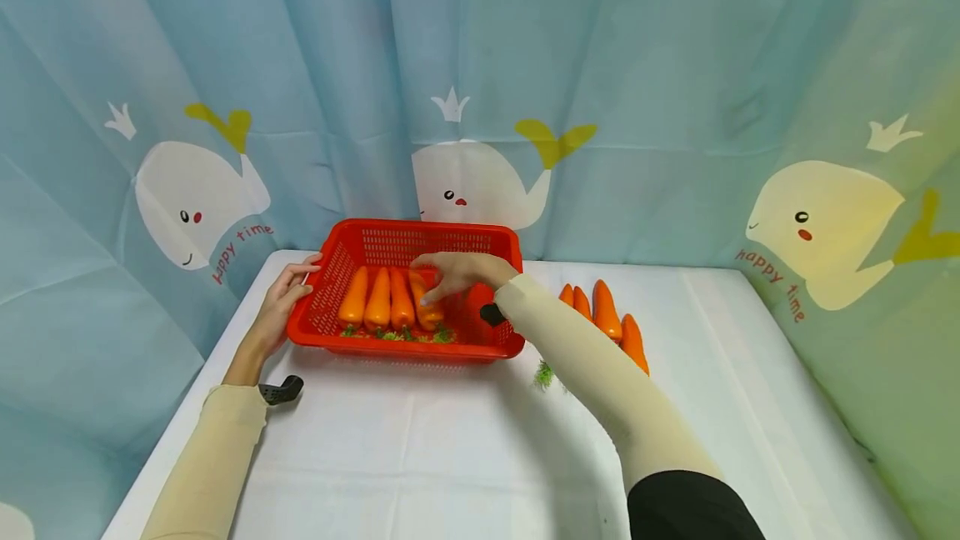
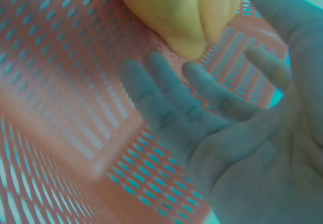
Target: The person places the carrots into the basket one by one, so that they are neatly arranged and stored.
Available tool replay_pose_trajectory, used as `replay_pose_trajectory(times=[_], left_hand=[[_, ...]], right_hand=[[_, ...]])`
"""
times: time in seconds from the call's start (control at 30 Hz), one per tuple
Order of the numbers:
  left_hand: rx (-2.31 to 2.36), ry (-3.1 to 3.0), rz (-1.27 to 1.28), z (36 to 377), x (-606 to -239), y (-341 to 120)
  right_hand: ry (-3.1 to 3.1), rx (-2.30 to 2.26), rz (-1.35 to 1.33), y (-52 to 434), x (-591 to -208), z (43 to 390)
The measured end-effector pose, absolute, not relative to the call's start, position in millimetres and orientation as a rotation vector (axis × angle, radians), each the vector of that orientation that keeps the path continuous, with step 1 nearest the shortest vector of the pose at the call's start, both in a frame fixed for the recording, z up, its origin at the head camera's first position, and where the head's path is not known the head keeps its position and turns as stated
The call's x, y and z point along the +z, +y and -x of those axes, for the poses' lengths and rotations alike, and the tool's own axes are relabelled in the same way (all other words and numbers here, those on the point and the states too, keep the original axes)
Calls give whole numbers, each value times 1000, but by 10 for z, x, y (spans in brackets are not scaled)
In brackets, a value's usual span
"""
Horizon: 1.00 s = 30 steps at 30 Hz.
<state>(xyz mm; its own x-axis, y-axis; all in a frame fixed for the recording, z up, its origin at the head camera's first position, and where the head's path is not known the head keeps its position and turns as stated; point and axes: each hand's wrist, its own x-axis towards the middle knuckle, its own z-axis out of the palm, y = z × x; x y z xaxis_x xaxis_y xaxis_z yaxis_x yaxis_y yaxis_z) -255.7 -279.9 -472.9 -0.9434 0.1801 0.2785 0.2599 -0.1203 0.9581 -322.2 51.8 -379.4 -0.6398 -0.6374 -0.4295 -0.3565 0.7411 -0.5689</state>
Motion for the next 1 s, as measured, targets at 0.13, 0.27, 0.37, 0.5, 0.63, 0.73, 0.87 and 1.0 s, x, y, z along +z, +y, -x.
replay_pose_trajectory(times=[0.13, 0.27, 0.37, 0.5, 0.63, 0.73, 0.87, 1.0], left_hand=[[-2250, -2054, 503, 2545, -4730, -2797], [-2245, -2056, 510, 2543, -4727, -2794], [-2249, -2054, 519, 2543, -4726, -2797], [-2243, -2063, 521, 2543, -4726, -2799], [-2237, -2065, 515, 2542, -4729, -2797], [-2237, -2063, 511, 2543, -4738, -2799], [-2235, -2059, 512, 2553, -4757, -2806], [-2243, -2063, 512, 2538, -4701, -2792]], right_hand=[[2409, -551, 937, 602, -3632, 3170], [2490, -594, 1105, 747, -3474, 3083], [2523, -653, 1173, 892, -3378, 3003], [2559, -751, 1270, 1107, -3296, 2923], [2573, -855, 1322, 1336, -3264, 2862], [2602, -885, 1271, 1531, -3247, 2791], [2628, -912, 1169, 1812, -3229, 2682], [2641, -962, 1077, 2100, -3211, 2569]])
